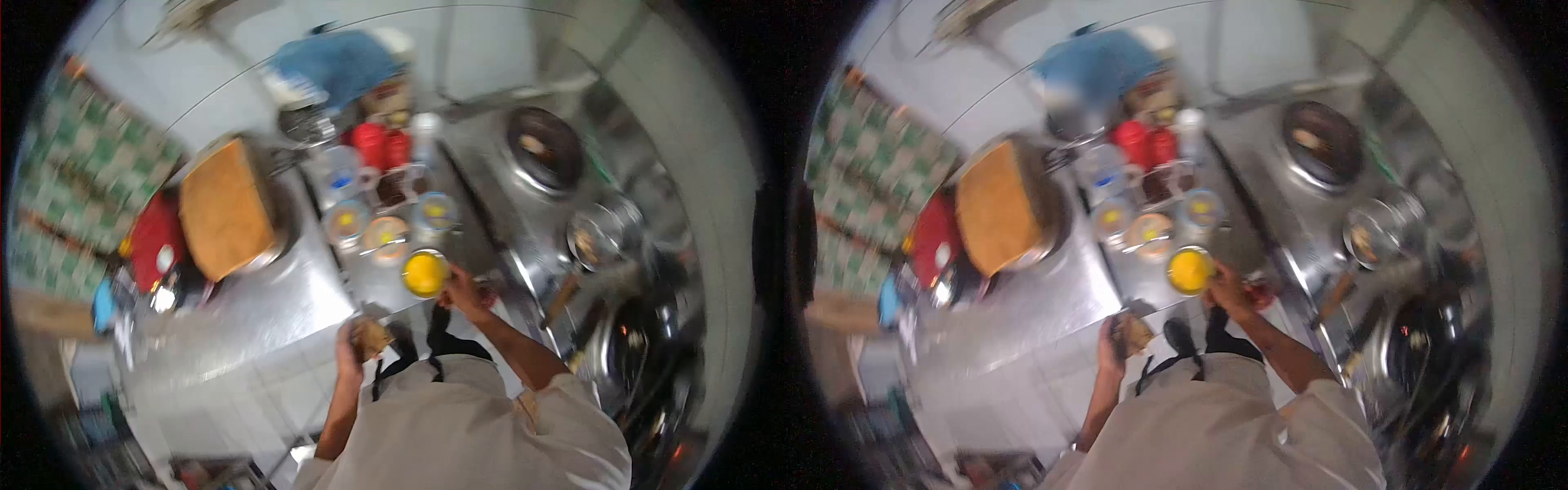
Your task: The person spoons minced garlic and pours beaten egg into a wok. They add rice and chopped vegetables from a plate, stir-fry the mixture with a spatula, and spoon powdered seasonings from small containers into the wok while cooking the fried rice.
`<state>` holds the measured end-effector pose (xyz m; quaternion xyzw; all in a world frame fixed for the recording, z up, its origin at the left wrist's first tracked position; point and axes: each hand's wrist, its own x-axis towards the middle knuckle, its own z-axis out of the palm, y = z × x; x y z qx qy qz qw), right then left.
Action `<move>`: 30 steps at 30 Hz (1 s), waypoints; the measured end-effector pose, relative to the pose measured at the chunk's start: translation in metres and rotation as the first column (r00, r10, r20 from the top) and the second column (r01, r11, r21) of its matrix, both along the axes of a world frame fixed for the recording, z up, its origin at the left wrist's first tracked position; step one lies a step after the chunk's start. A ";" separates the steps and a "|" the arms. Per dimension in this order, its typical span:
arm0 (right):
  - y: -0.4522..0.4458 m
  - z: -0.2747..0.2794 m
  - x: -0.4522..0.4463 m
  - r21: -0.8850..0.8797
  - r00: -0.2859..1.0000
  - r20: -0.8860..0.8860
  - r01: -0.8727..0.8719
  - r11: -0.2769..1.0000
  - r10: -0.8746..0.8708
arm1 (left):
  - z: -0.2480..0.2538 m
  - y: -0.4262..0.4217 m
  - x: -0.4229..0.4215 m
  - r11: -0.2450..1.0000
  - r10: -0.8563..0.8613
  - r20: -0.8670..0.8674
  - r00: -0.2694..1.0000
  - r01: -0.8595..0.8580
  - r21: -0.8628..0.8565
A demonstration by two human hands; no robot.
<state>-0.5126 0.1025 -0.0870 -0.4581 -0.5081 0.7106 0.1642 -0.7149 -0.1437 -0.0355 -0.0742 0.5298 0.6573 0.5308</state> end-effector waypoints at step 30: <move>-0.108 0.185 0.706 0.634 0.137 -0.035 0.769 0.084 -0.990 | -0.193 -0.041 0.129 0.679 -0.717 -0.169 0.676 0.733 0.054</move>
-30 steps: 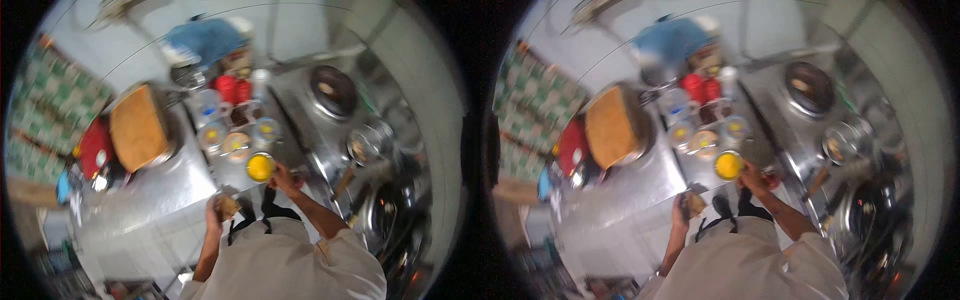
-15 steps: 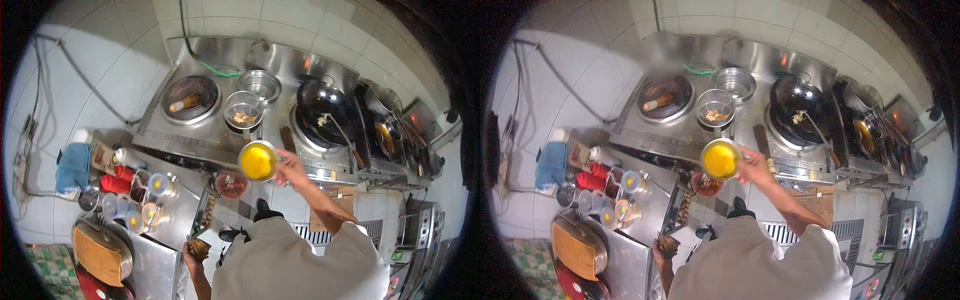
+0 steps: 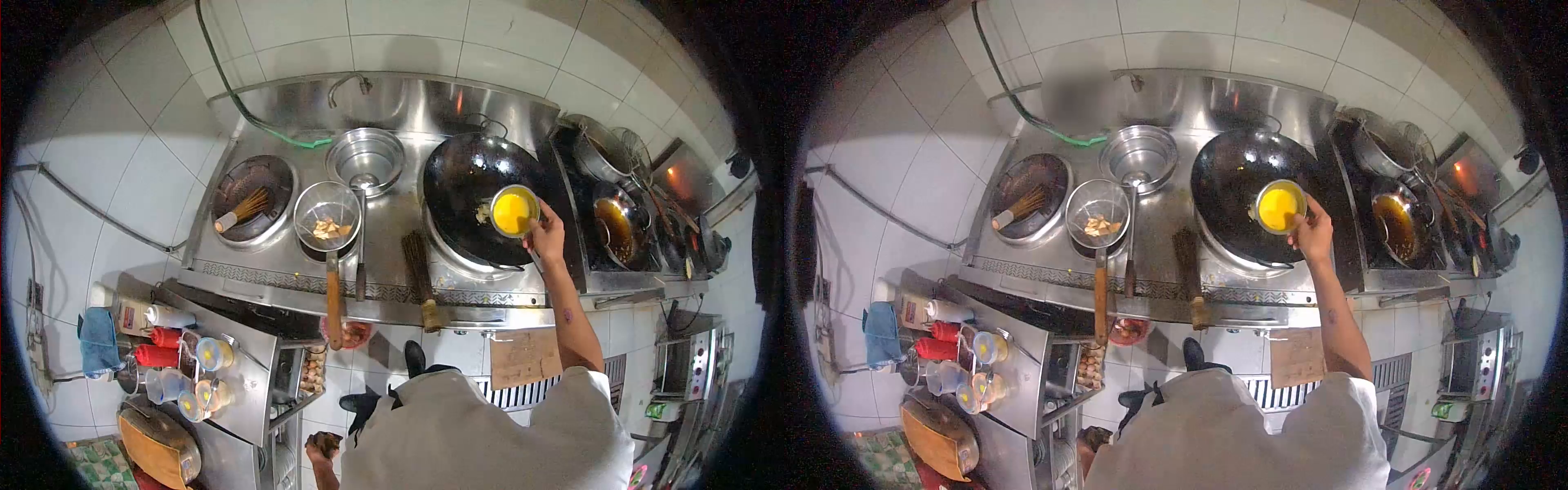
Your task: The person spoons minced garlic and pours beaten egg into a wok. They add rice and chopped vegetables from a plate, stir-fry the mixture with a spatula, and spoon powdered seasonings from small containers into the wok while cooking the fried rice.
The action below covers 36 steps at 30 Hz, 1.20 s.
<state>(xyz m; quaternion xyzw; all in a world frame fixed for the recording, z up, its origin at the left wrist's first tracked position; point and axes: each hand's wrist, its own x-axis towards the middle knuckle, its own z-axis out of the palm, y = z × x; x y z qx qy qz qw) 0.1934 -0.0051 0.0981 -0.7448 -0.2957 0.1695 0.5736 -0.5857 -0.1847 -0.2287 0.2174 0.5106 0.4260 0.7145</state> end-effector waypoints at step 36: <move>0.049 -0.027 0.093 0.015 0.985 -0.172 0.022 1.000 -0.019 | 0.009 -0.038 0.084 0.842 0.274 -0.481 0.833 -0.449 -0.298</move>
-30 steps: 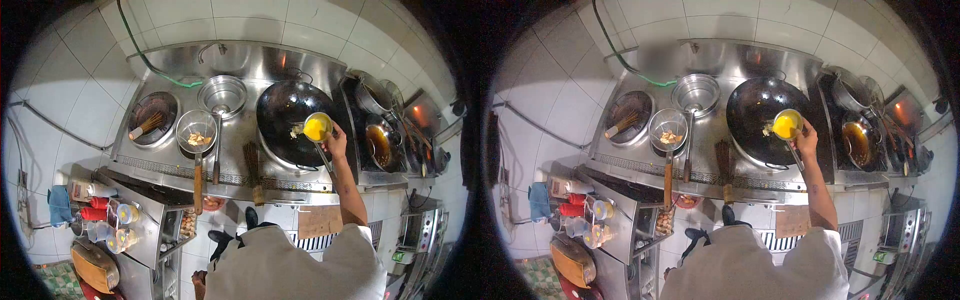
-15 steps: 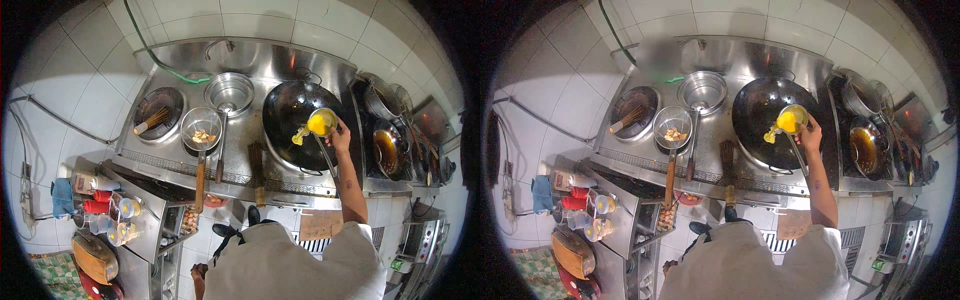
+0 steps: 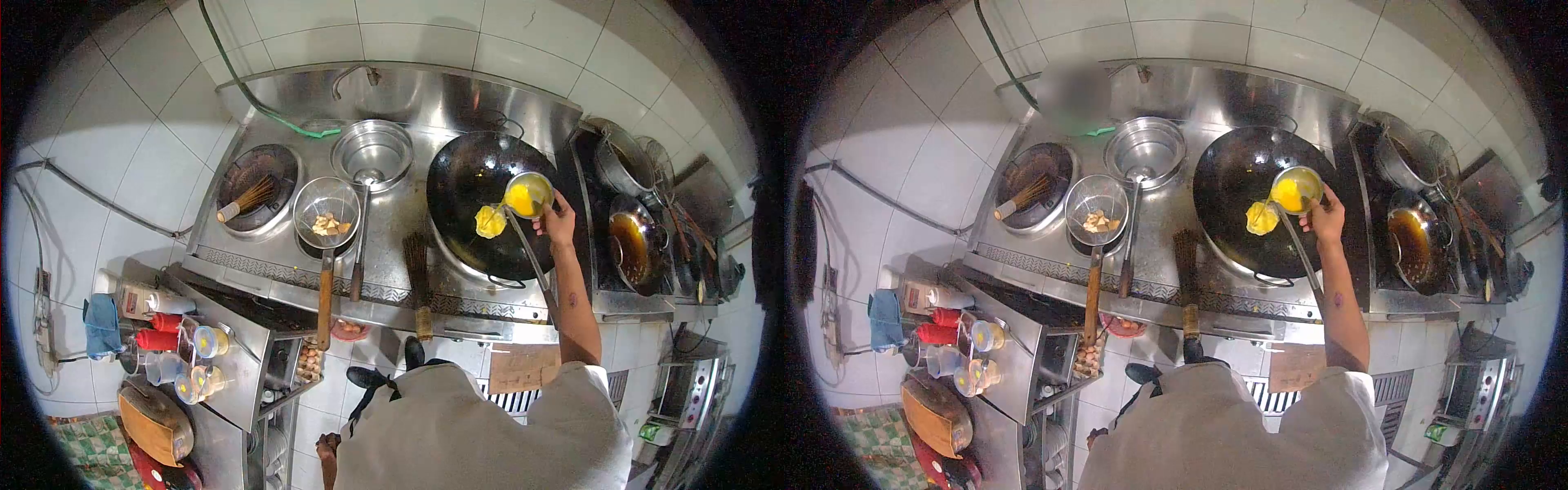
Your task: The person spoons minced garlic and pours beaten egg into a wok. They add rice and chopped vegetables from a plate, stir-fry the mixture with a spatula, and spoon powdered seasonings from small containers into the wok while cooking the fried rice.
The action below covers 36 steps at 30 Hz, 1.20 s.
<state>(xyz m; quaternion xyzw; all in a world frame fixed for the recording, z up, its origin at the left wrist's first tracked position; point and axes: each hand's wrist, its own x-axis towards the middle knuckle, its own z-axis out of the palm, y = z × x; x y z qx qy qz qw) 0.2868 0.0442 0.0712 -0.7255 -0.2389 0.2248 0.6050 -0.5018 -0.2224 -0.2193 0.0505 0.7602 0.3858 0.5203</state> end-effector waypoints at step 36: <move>-0.013 0.013 -0.001 0.023 0.996 0.085 -0.001 1.000 -0.001 | -0.019 0.002 -0.020 0.743 -0.562 -0.512 0.650 0.668 0.034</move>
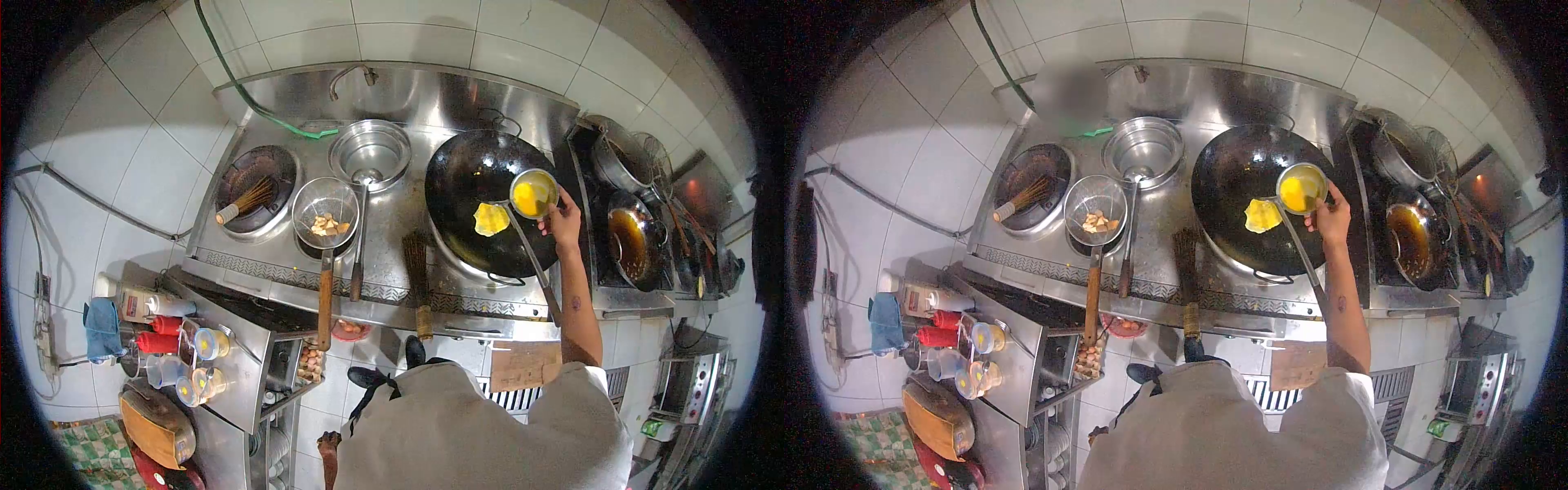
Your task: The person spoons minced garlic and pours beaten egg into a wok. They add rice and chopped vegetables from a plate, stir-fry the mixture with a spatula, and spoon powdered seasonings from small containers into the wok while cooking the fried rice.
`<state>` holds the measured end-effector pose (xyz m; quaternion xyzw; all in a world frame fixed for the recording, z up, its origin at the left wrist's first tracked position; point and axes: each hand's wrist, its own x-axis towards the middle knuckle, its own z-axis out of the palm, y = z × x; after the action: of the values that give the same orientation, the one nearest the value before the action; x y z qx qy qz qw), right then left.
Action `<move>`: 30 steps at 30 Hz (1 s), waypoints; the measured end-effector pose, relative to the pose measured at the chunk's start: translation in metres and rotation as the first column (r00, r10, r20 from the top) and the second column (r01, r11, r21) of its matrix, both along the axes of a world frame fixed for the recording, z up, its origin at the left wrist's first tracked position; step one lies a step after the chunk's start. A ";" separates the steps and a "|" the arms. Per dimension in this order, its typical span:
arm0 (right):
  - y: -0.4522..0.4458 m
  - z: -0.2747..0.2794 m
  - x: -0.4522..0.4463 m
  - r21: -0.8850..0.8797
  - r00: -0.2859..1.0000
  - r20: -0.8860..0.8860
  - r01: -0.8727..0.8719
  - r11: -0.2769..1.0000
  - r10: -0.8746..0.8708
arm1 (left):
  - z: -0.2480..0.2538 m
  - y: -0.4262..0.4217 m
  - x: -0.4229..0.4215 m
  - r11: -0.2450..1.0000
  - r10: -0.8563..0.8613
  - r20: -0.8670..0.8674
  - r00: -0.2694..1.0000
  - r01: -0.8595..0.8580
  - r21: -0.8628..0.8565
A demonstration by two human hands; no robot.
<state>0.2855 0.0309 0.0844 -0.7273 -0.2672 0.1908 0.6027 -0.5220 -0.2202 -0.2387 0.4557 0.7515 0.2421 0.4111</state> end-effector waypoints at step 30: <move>-0.005 -0.022 0.006 0.090 0.864 -0.498 -0.037 0.995 0.077 | 0.019 -0.008 -0.001 0.955 -0.157 -0.100 0.983 0.125 -0.269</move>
<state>0.2919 0.0260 0.0624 -0.6207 -0.1303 0.3801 0.6732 -0.5233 -0.2279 -0.2199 0.4637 0.7658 0.0830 0.4378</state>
